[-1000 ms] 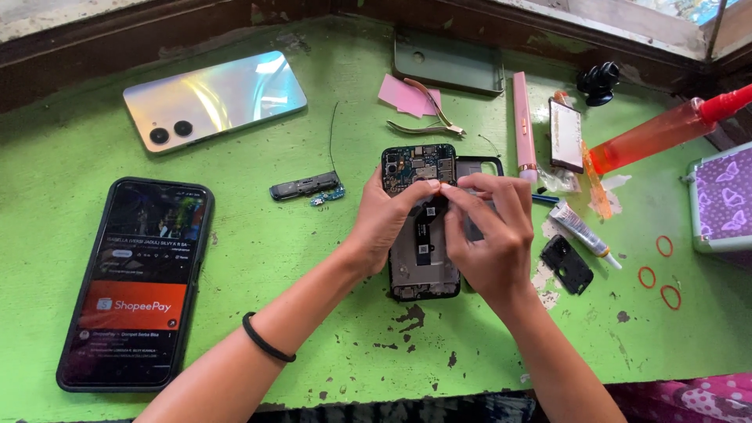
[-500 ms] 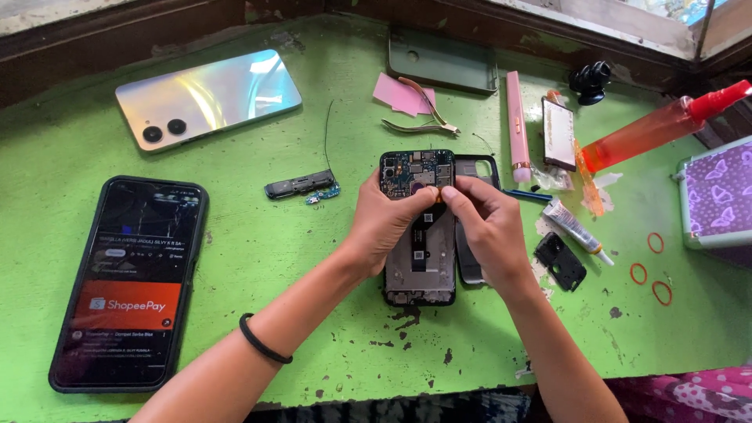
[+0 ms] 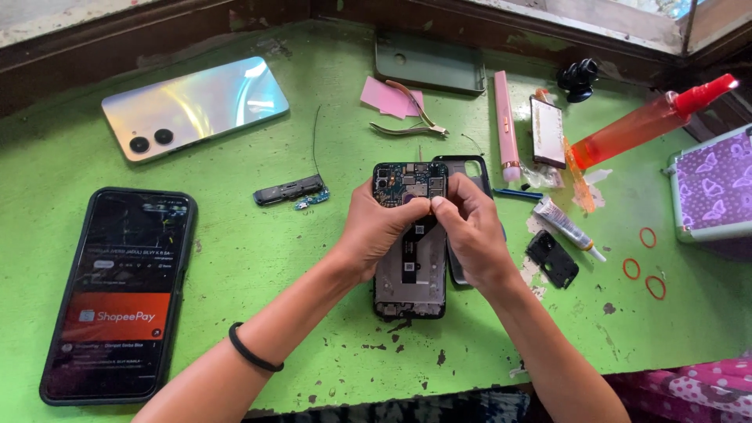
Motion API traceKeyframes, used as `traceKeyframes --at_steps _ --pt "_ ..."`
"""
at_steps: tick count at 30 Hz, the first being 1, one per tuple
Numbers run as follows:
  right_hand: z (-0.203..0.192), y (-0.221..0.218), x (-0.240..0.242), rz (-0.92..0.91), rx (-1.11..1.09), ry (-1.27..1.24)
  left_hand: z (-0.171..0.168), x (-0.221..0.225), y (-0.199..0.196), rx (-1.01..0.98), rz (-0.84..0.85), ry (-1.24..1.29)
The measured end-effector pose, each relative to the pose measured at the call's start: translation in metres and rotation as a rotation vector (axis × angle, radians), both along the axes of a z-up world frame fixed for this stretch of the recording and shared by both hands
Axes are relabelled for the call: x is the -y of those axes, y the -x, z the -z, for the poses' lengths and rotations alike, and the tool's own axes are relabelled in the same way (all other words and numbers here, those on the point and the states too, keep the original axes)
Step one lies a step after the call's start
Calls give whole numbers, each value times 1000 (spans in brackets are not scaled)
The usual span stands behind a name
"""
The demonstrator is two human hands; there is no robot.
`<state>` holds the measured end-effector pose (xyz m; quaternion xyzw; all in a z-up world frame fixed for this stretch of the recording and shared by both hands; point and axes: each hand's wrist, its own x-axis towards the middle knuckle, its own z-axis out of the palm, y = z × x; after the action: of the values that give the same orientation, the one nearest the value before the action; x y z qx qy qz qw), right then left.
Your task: Installing a motherboard into a smartphone frame and connecting internal ribbon cables.
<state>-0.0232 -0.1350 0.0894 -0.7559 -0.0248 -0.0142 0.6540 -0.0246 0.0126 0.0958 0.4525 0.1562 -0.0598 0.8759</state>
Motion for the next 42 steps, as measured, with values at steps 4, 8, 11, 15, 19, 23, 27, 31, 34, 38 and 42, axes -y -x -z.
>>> traceKeyframes --at_steps 4,8,11,15,19,23,27,31,34,38,42 --pt "-5 1 -3 0 11 5 1 1 -3 3 1 -28" --pt "2 -5 5 -19 7 57 -4 -1 -4 15 -11 -77" --pt "1 -8 4 -23 25 94 -16 -2 0 17 -15 -117" --pt "3 -12 7 -12 54 104 -30 -8 7 5 35 -167" --pt "-7 -11 6 9 71 97 -12 -9 1 25 92 -161" --pt "-1 -14 11 0 112 182 -10 -7 6 55 105 -233" --pt "-2 -17 13 3 254 315 1 -12 1 62 43 -243" --pt "-15 -40 52 281 659 620 12 -13 2 86 48 -315" --pt "-39 -48 86 473 578 764 -1 -13 7 94 29 -295" --pt "-46 -44 108 504 129 946 1 -19 10 89 20 -320" --pt "24 -84 152 511 44 1267 -9 -10 14 103 9 -315"
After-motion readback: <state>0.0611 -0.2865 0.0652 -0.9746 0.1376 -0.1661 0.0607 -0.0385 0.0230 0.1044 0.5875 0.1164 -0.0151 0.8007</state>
